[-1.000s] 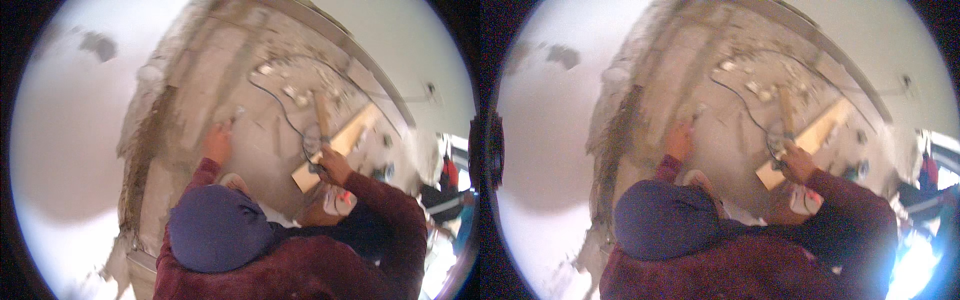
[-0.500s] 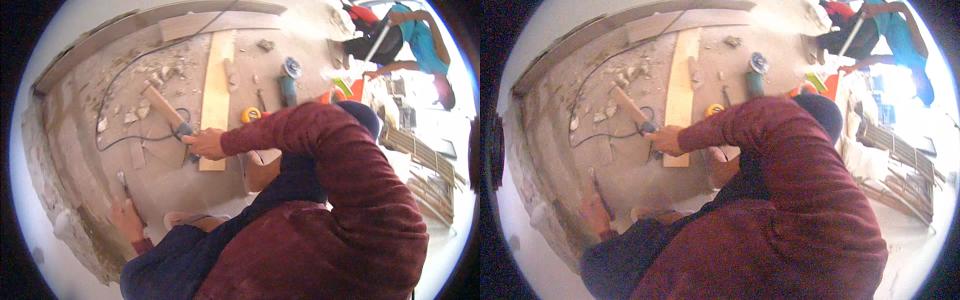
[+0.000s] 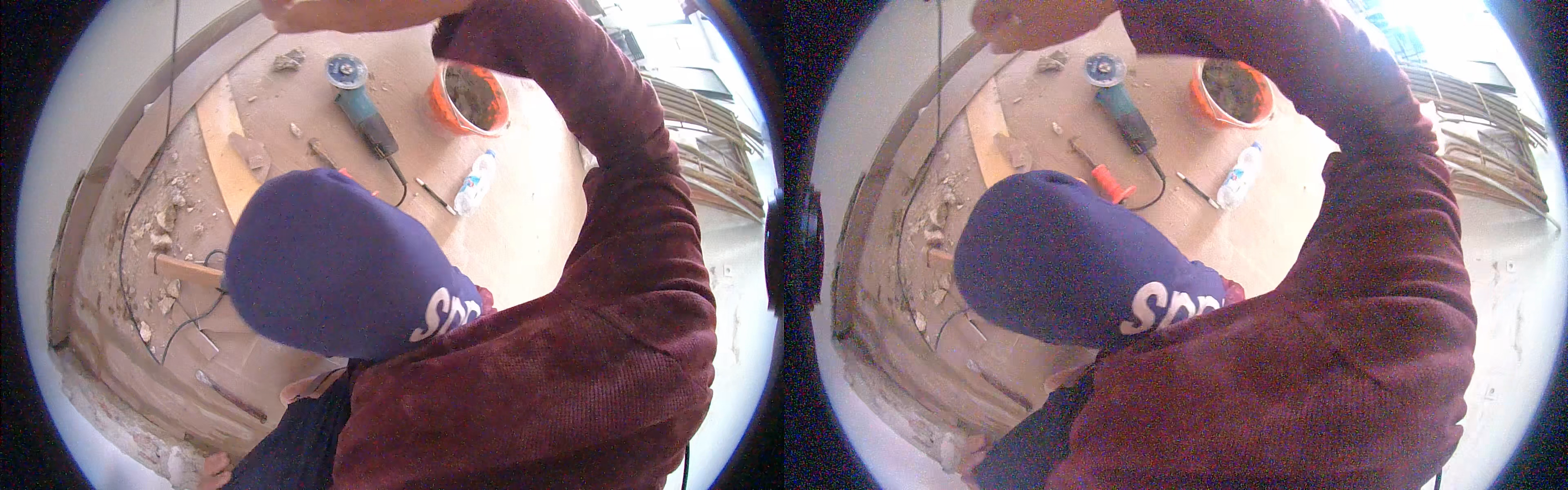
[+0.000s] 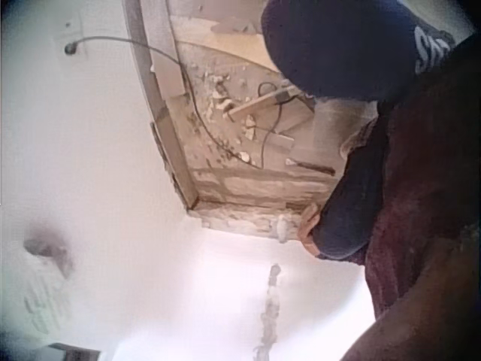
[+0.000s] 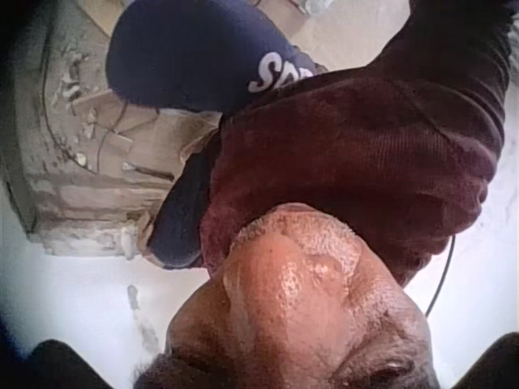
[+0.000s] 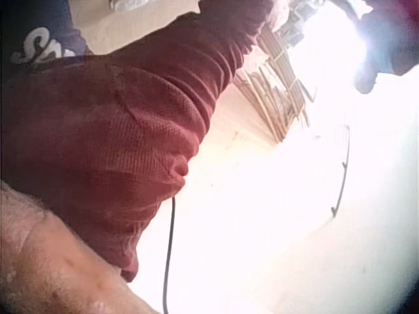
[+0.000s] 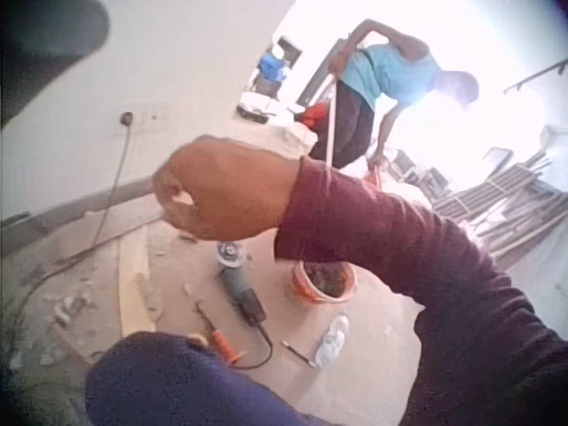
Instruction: The person applies adhesive to the floor edge with a trowel, then uses a power tool to cut a tile piece. The person works on a partially tiled floor in a room under renovation.
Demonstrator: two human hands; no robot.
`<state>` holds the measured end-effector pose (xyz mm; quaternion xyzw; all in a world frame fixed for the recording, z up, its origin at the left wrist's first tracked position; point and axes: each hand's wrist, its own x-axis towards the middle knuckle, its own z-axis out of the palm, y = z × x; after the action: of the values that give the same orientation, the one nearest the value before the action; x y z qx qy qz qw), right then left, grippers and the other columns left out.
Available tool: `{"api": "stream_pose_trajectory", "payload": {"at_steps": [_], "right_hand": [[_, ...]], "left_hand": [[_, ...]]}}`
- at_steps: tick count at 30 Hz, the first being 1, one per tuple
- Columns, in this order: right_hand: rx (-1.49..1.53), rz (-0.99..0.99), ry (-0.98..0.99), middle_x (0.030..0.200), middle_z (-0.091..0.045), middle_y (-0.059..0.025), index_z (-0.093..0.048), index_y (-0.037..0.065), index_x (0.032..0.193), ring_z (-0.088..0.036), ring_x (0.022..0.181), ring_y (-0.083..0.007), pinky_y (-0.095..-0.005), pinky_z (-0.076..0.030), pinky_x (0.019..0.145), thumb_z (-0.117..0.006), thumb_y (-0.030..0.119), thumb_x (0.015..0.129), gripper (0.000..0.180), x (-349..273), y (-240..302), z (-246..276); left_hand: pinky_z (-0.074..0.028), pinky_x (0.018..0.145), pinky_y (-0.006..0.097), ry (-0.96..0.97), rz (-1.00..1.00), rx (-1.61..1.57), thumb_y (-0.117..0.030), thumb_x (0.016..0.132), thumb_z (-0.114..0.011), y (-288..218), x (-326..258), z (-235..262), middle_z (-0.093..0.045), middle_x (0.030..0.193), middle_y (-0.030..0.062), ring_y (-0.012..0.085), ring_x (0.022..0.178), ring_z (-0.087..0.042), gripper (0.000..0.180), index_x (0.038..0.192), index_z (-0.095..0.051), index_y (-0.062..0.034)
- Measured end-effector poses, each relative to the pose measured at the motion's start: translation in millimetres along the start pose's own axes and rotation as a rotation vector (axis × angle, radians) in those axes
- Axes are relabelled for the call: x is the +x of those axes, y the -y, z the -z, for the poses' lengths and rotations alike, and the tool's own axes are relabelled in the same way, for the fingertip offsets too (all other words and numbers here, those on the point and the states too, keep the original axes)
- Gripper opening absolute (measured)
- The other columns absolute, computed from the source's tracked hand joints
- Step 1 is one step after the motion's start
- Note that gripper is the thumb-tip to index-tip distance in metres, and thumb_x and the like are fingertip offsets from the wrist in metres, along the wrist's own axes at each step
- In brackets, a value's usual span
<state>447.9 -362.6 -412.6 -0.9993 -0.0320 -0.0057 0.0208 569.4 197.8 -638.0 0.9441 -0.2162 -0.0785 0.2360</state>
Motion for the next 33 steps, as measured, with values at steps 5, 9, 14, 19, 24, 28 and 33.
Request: {"api": "stream_pose_trajectory", "payload": {"at_steps": [5,9,14,19,24,28,33], "right_hand": [[-0.066,0.237,0.145,0.081,-0.066,-0.0195,-0.068,0.000,0.085,-0.063,0.077,-0.0364,-0.0443,-0.050,0.075,-0.061,0.025,0.086,0.026,44.0,-36.3,-38.3],[0.140,0.325,0.312,0.097,-0.063,-0.0147,-0.061,0.006,0.104,-0.061,0.091,-0.0330,-0.0442,-0.049,0.081,-0.063,0.024,0.089,0.023,91.6,-24.8,-106.5],[0.246,0.717,0.421,0.096,-0.059,-0.0113,-0.060,0.005,0.096,-0.057,0.083,-0.0256,-0.0354,-0.047,0.074,-0.061,0.018,0.090,0.015,170.3,77.7,-112.0],[0.395,1.173,0.393,0.086,-0.059,-0.0124,-0.059,0.002,0.092,-0.057,0.075,-0.0260,-0.0376,-0.047,0.066,-0.059,0.020,0.091,0.017,256.6,252.0,-145.5],[0.275,1.436,0.517,0.079,-0.065,-0.0182,-0.065,0.001,0.085,-0.063,0.075,-0.0301,-0.0423,-0.048,0.070,-0.058,0.023,0.086,0.023,267.0,373.1,-148.8],[0.100,1.491,0.429,0.081,-0.066,-0.0189,-0.066,0.001,0.086,-0.063,0.076,-0.0294,-0.0424,-0.048,0.070,-0.060,0.024,0.085,0.023,275.2,450.0,-138.5],[0.173,1.661,0.257,0.091,-0.064,-0.0159,-0.062,0.002,0.088,-0.061,0.088,-0.0328,-0.0423,-0.047,0.081,-0.058,0.019,0.088,0.017,275.7,477.5,-233.4]], "left_hand": [[-0.044,0.092,0.040,-0.199,0.024,0.232,-0.015,0.084,-0.064,-37.3,-41.4,65.2,-0.062,0.111,0.0205,0.0345,0.107,-0.057,0.035,0.116,-0.063,-0.0019],[-0.045,0.091,0.040,-0.226,0.031,0.534,-0.012,0.083,-0.064,-127.0,-106.4,139.4,-0.062,0.111,0.0207,0.0350,0.107,-0.058,0.034,0.115,-0.063,-0.0016],[-0.045,0.094,0.041,-0.036,0.386,0.030,-0.015,0.080,-0.068,-98.4,-101.9,177.9,-0.062,0.119,0.0146,0.0266,0.109,-0.058,0.038,0.116,-0.061,-0.0032],[-0.045,0.095,0.040,0.083,0.667,-0.052,-0.030,0.089,-0.063,-42.8,-159.0,198.7,-0.061,0.124,0.0129,0.0246,0.111,-0.059,0.044,0.128,-0.057,-0.0086],[-0.047,0.095,0.037,-0.110,0.976,-0.090,-0.034,0.093,-0.058,-61.6,-289.8,161.2,-0.061,0.125,0.0129,0.0245,0.111,-0.060,0.046,0.129,-0.056,-0.0043],[-0.041,0.101,0.034,-0.488,1.391,0.024,-0.034,0.097,-0.054,-117.7,-418.4,91.3,-0.060,0.126,0.0154,0.0229,0.117,-0.055,0.046,0.129,-0.056,-0.0003],[-0.036,0.102,0.045,-0.968,2.018,0.143,-0.053,0.092,-0.053,-190.4,-592.5,-129.9,-0.051,0.128,0.0348,0.0428,0.121,-0.049,0.074,0.123,-0.051,0.0143]]}}
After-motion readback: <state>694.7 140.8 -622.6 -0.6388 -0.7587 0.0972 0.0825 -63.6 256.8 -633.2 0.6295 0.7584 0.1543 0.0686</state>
